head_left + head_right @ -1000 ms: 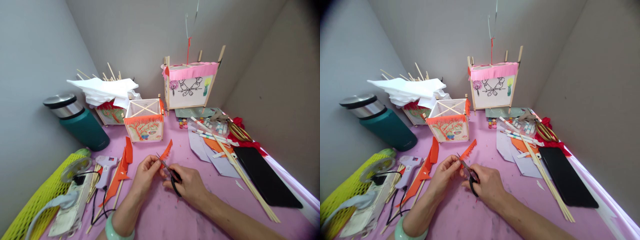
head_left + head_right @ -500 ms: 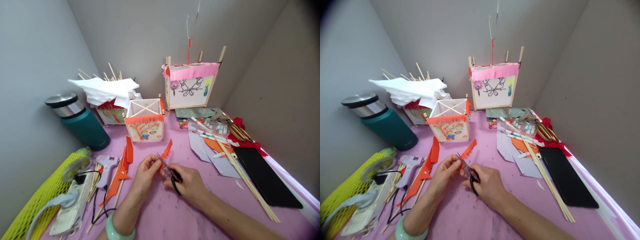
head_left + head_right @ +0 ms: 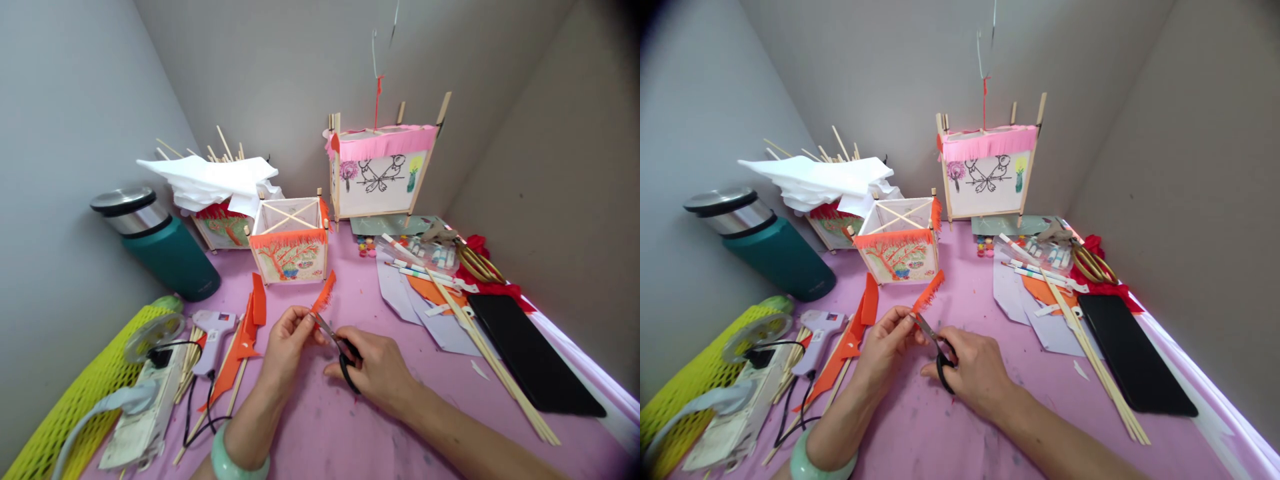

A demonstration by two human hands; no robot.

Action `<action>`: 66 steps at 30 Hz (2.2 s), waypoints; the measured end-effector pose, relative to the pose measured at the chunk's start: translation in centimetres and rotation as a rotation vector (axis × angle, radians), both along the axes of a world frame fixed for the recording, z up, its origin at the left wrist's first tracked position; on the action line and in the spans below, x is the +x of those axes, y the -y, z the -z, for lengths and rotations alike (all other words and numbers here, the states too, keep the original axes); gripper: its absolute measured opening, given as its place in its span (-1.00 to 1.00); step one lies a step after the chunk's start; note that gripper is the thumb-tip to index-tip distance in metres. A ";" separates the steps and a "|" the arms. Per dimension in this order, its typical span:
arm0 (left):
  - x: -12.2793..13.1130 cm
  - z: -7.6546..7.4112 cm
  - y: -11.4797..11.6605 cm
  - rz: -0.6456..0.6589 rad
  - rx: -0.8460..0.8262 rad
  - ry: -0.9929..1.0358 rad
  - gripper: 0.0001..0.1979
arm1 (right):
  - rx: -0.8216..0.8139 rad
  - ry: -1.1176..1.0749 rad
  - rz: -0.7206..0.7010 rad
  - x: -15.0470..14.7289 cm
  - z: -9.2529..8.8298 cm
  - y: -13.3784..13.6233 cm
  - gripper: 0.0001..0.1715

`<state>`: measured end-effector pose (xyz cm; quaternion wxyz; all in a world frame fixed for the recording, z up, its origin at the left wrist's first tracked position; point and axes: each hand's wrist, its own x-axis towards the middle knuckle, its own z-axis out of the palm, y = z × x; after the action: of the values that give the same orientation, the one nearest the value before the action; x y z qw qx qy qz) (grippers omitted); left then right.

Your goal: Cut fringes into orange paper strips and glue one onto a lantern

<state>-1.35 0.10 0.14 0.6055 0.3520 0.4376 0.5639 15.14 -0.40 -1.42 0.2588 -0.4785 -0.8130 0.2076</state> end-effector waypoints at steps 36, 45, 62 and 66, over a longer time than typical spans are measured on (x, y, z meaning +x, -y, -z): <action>0.2 0.0 0.0 0.053 -0.015 0.017 -0.82 | -0.009 -0.005 0.013 0.0 0.1 0.1 -0.66; 0.2 0.1 0.1 0.119 -0.025 -0.006 -0.81 | -0.016 -0.029 0.011 0.1 0.0 0.1 -0.66; 0.1 0.2 0.1 0.132 -0.016 -0.037 -0.85 | 0.011 -0.059 0.008 0.1 0.3 -0.1 -0.69; 0.1 0.2 0.1 0.129 -0.015 -0.043 -0.84 | 0.003 -0.073 0.003 0.1 0.3 -0.1 -0.70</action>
<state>-1.25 -0.03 -0.03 0.6338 0.3869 0.4310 0.5127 15.28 -0.25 -1.73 0.2893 -0.4716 -0.8026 0.2230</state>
